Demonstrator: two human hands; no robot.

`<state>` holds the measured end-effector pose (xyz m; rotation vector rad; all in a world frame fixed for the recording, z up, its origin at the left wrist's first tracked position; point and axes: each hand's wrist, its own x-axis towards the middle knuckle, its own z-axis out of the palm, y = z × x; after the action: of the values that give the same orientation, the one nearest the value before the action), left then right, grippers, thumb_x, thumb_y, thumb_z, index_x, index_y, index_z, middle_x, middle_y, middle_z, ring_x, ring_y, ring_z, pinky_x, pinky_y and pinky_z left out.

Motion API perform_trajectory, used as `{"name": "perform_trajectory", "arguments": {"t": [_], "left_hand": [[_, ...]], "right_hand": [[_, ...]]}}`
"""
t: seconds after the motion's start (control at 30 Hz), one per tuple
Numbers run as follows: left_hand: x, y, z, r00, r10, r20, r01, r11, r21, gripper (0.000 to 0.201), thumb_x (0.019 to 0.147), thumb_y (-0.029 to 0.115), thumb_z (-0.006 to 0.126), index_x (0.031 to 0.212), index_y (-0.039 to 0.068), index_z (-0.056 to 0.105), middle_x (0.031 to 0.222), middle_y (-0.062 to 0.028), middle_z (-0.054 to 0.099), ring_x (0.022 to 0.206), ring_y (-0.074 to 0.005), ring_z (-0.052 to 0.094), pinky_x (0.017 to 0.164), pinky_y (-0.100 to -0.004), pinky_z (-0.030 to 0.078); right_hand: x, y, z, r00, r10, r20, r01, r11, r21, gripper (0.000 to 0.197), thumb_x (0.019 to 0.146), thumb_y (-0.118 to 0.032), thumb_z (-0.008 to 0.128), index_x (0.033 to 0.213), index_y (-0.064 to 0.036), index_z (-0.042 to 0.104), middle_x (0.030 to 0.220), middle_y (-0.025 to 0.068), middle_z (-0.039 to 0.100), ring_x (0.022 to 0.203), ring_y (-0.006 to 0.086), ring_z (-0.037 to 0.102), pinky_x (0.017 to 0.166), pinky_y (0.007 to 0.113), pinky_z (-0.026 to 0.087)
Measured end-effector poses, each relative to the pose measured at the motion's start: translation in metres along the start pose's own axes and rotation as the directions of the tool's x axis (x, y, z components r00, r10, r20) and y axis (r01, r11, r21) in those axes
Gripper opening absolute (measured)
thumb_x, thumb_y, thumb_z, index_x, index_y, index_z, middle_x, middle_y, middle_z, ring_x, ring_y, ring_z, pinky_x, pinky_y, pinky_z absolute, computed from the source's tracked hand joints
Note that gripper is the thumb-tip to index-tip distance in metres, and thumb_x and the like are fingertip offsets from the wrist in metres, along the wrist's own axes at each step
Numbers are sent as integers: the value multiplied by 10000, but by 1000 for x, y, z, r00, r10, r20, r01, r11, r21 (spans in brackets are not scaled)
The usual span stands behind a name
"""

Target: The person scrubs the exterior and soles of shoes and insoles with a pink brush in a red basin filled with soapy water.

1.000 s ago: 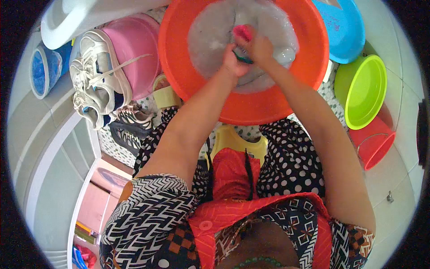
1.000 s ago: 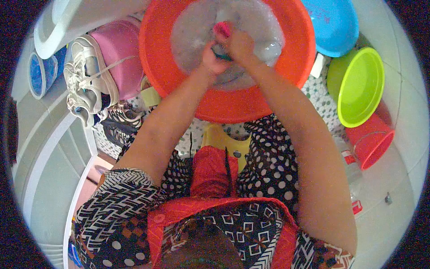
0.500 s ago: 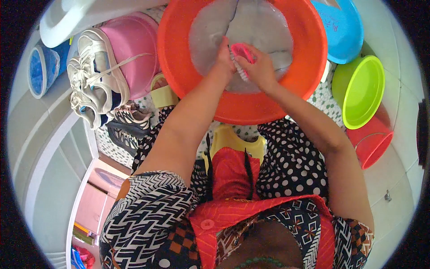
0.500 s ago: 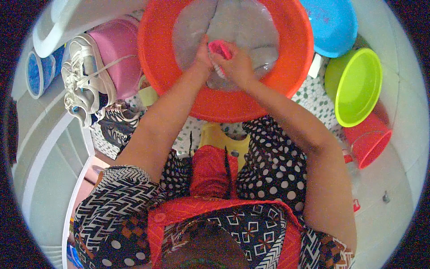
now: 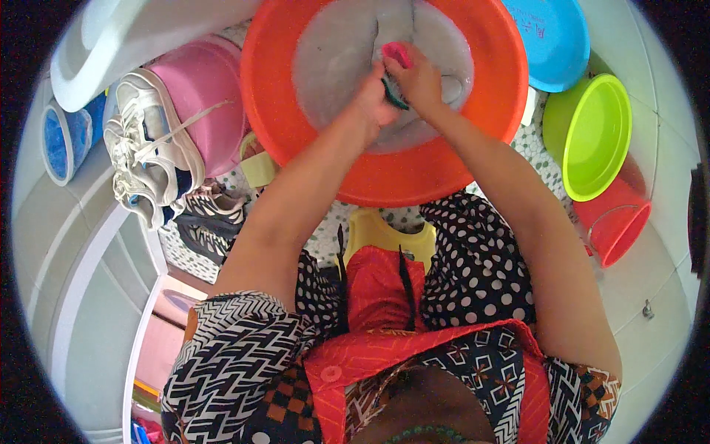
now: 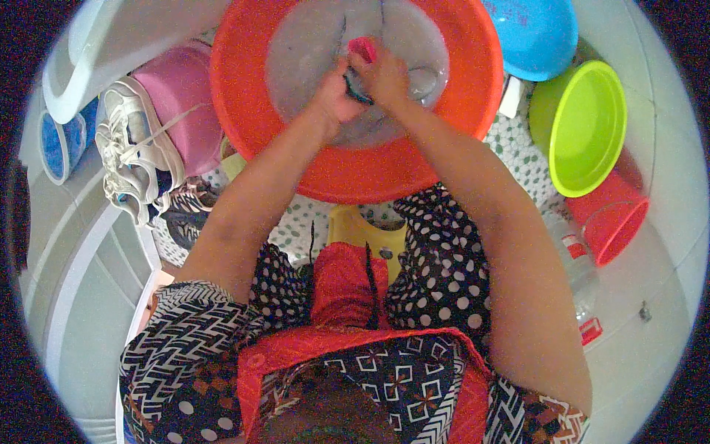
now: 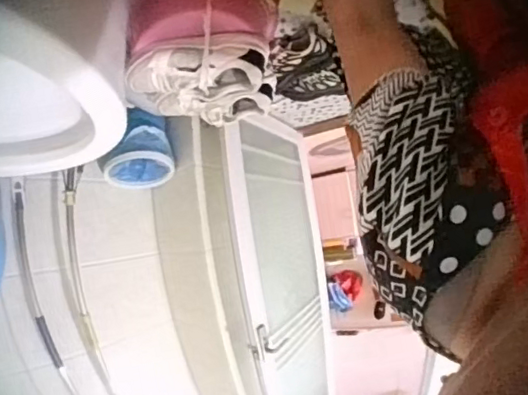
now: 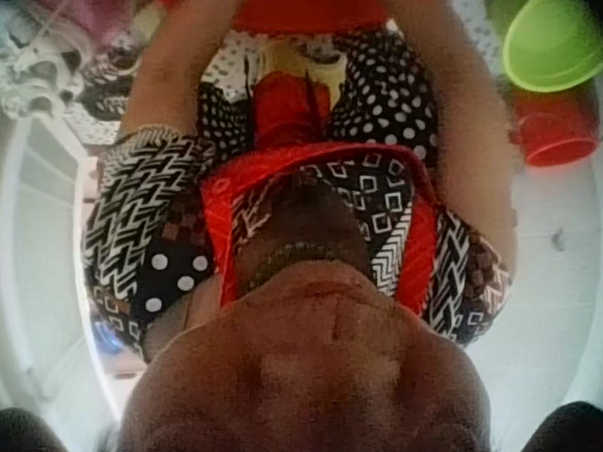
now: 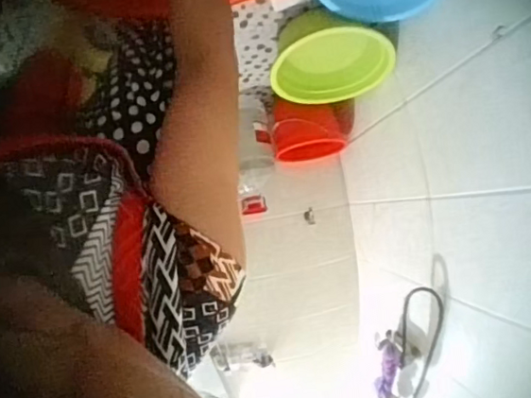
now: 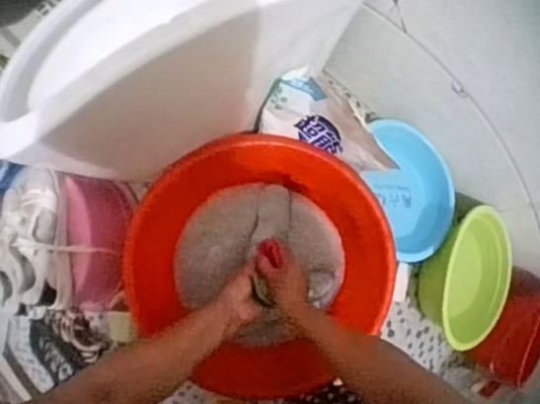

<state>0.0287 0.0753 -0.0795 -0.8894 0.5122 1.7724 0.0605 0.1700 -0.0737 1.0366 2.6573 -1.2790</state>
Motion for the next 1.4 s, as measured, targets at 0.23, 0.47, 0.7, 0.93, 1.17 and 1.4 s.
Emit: {"name": "perform_trajectory", "arguments": {"t": [0.23, 0.47, 0.7, 0.93, 1.17, 1.4], "left_hand": [[-16, -15, 25, 996, -83, 43, 74, 982, 171, 602, 900, 530, 319, 1302, 84, 365, 1311, -95, 422, 1197, -281, 406, 984, -478, 317], [-14, 9, -1, 992, 98, 85, -112, 978, 177, 771, 778, 718, 346, 1264, 125, 428, 1250, -105, 479, 1139, -293, 461, 959, -484, 350], [-33, 22, 4, 991, 110, 70, -112, 993, 35, 778, 769, 713, 373, 1211, 78, 458, 1146, -104, 542, 1045, -299, 516, 909, -460, 402], [-18, 18, -1, 984, 87, 156, -103, 990, 94, 612, 853, 618, 331, 1181, 124, 483, 1113, -102, 561, 1007, -307, 528, 895, -465, 403], [-26, -11, 16, 1000, -7, -30, 12, 987, 161, 626, 872, 603, 274, 1251, 125, 414, 1204, -127, 496, 1050, -325, 503, 867, -504, 417], [-20, -2, 18, 1000, 17, 16, -21, 960, 280, 745, 835, 669, 265, 1323, 110, 339, 1316, -121, 412, 1154, -318, 443, 917, -520, 369]], "right_hand": [[25, 9, -17, 997, 52, -50, -58, 989, -133, 417, 752, -422, 620, 1085, -173, 590, 921, 116, 649, 832, 304, 622, 706, 386, 486], [-8, -4, -6, 997, -43, 66, 41, 999, 34, 410, 755, -351, 649, 1074, -98, 603, 932, 125, 649, 839, 254, 622, 721, 343, 478], [-61, -38, -21, 976, -161, 147, 141, 980, 141, 436, 748, -275, 671, 1113, -58, 576, 987, 122, 635, 908, 169, 602, 776, 290, 458], [-35, -42, -23, 977, -5, 214, -35, 983, 182, 405, 770, -283, 636, 1125, -101, 571, 915, 119, 644, 838, 207, 619, 728, 313, 468], [10, -21, -10, 997, -29, 65, 35, 995, -91, 389, 772, -421, 595, 1055, -154, 603, 866, 129, 649, 790, 316, 618, 681, 393, 477], [21, -10, -9, 998, -41, 53, 48, 989, -138, 415, 753, -433, 615, 1048, -141, 613, 879, 141, 648, 812, 306, 618, 693, 385, 476]]}}
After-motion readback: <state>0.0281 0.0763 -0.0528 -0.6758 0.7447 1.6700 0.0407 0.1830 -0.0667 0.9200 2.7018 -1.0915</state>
